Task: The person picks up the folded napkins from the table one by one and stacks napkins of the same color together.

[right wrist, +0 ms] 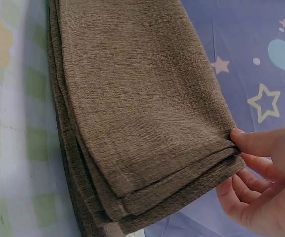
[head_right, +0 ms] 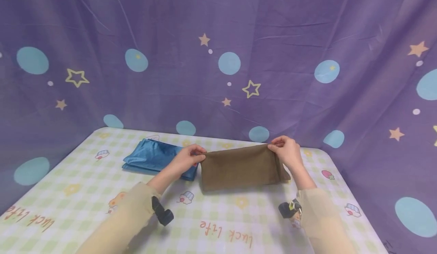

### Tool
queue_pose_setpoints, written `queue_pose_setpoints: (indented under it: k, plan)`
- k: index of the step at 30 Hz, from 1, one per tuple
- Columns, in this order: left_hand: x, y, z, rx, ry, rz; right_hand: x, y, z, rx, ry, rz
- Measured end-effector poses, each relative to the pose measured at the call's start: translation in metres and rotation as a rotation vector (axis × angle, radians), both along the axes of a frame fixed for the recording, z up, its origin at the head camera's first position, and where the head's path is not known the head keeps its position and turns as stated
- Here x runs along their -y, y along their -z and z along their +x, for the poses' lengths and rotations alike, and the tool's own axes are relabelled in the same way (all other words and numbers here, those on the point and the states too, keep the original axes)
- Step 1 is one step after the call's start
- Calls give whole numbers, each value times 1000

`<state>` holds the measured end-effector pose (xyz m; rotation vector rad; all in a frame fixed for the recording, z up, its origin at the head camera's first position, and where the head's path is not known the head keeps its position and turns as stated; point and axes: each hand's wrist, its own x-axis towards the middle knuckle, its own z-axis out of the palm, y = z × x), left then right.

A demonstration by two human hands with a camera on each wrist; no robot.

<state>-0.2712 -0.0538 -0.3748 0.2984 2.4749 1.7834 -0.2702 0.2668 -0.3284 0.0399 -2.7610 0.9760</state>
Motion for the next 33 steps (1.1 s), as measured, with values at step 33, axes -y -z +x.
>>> queue_pose_setpoints:
  k: [33]
  plan:
    - [-32,-6,-34,46,-113,131,-12,4,-32,46,92,42]
